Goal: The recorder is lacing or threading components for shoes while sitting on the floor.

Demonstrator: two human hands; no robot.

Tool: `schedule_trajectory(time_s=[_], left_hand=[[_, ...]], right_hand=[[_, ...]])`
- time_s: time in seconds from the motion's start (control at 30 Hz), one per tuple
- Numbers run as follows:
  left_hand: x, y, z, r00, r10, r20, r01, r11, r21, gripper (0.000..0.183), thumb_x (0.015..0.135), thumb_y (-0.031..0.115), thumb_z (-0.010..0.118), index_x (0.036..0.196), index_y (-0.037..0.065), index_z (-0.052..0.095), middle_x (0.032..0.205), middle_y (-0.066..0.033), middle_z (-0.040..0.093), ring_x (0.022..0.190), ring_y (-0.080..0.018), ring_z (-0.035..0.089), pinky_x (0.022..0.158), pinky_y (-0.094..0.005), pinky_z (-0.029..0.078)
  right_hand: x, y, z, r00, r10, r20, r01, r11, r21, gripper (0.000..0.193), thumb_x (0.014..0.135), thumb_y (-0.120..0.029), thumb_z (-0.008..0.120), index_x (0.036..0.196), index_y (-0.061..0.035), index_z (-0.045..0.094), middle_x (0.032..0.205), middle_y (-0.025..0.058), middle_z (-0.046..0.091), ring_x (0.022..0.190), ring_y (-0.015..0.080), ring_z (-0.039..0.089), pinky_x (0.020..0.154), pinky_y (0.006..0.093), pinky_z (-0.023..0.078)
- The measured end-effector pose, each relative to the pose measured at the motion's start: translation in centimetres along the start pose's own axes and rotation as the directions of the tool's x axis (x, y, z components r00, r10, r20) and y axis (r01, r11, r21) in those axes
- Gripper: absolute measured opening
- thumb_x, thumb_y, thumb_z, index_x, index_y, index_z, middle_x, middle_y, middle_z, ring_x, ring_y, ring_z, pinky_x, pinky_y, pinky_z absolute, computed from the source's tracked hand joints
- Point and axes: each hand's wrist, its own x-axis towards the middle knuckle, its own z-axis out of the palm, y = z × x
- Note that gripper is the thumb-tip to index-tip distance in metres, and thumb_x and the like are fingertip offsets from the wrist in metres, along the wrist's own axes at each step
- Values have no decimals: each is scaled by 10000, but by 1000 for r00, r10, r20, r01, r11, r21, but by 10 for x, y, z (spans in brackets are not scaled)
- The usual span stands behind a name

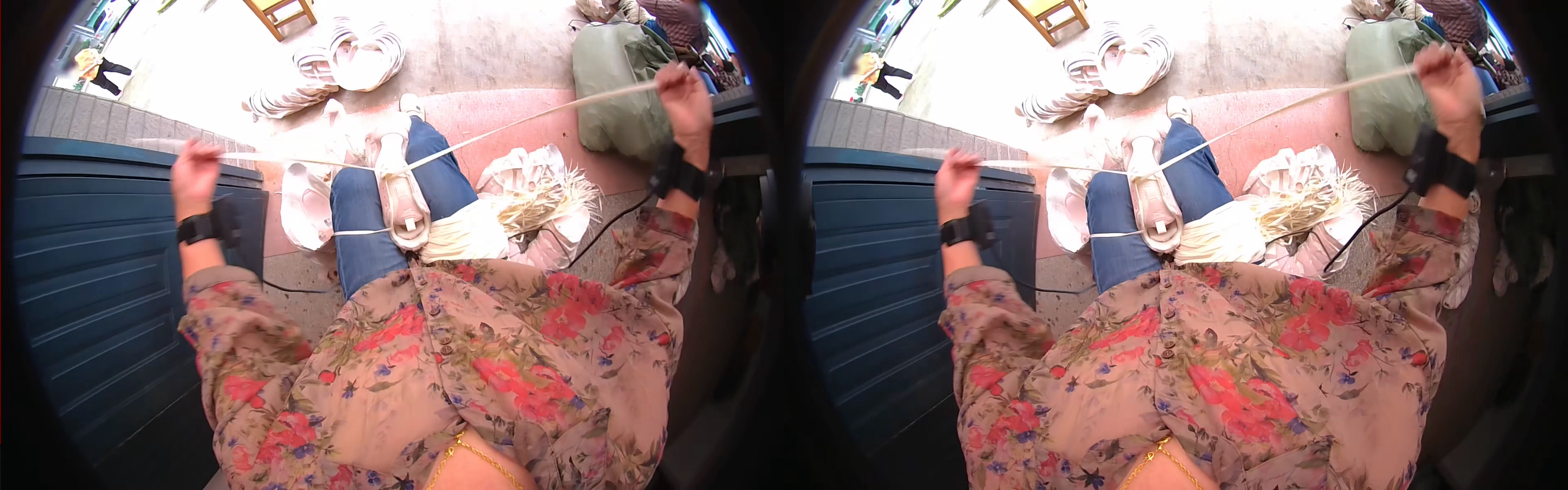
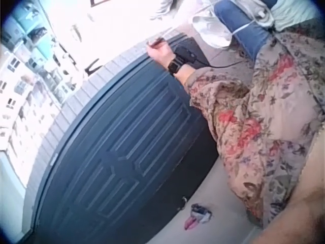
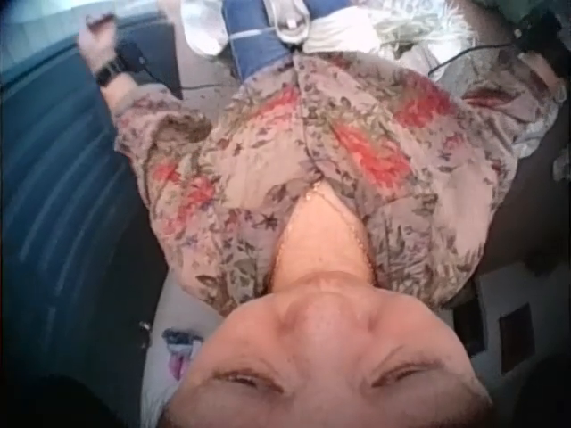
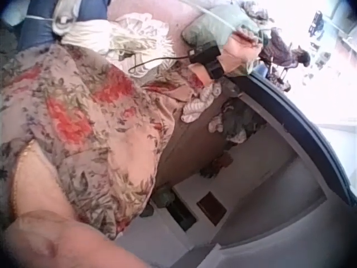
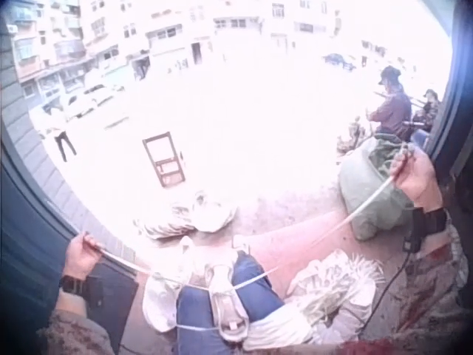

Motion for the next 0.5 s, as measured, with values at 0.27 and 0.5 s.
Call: schedule_trajectory(time_s=[0.27, 0.5], left_hand=[[-25, -21, -51, 925, -179, -336, 293, 898, 329, 163, 896, 189, 456, 740, 147, 433, 530, 73, 337, 444, -72, 321, 426, -230, 272], [-56, -184, 47, 887, -454, -87, 375, 597, 709, 181, 888, 231, 473, 870, 64, 541, 540, 77, 312, 445, -33, 270, 430, -202, 248]], right_hand=[[-44, 273, 32, 943, 296, -151, -294, 534, -793, 140, 843, -122, 546, 872, -18, 634, 714, 38, 618, 633, 111, 566, 582, 247, 460], [-58, 387, 87, 975, 188, -120, -130, 44, -991, 199, 797, -175, 476, 751, -42, 617, 781, 175, 586, 762, 357, 556, 673, 434, 439]])
